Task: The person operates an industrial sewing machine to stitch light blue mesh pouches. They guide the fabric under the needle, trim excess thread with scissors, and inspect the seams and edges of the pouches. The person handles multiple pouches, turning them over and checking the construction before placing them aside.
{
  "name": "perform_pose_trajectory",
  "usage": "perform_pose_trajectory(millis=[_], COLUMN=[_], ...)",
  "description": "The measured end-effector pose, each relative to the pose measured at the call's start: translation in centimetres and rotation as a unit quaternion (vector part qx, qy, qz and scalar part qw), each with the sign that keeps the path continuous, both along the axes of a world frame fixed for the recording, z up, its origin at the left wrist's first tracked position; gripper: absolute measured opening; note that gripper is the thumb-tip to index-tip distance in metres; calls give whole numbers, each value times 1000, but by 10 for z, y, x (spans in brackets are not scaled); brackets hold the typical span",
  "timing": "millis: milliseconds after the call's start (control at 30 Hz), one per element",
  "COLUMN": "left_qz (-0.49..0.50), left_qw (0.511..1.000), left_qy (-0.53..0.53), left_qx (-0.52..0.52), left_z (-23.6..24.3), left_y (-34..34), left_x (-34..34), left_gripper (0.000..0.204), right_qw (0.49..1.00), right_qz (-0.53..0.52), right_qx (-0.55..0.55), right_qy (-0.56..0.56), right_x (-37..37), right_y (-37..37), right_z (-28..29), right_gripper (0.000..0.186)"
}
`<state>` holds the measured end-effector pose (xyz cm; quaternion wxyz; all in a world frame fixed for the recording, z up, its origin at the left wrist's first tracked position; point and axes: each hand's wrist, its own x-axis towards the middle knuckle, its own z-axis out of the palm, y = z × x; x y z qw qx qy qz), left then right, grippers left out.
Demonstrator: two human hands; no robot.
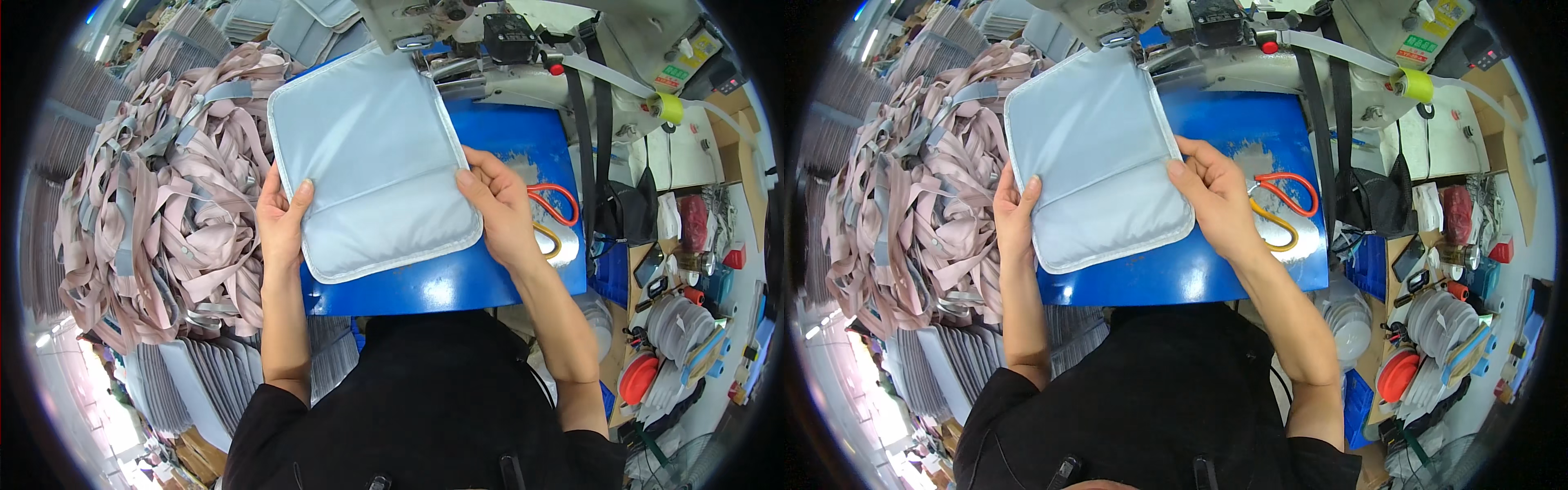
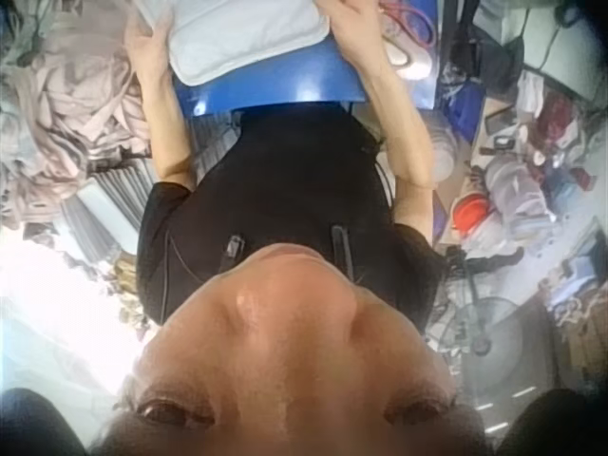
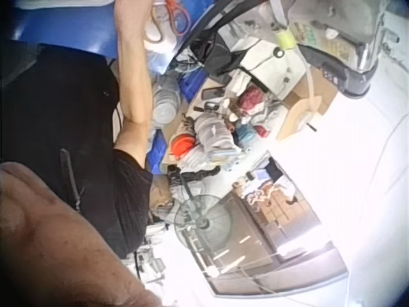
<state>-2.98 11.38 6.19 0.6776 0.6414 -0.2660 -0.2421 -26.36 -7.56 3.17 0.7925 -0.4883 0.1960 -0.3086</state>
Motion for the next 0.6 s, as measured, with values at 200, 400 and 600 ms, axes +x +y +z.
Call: perform_pose_trajectory(millis=[200, 400, 600], left_qz=[7, -7, -7], left_qw=[1000, 999, 998], left_qy=[-25, -44, -55], left_qx=[4, 0, -23], left_z=[14, 23, 38], left_y=[-2, -23, -53], left_x=[12, 46, 71], left_gripper=[60, 58, 60], right_qw=[979, 975, 978], right_qz=[16, 19, 0], right_qx=[165, 169, 148], right_qy=[-119, -144, -149], right_x=[12, 42, 72], right_y=[7, -12, -34], right_z=[8, 6, 4], right_gripper=[46, 44, 39])
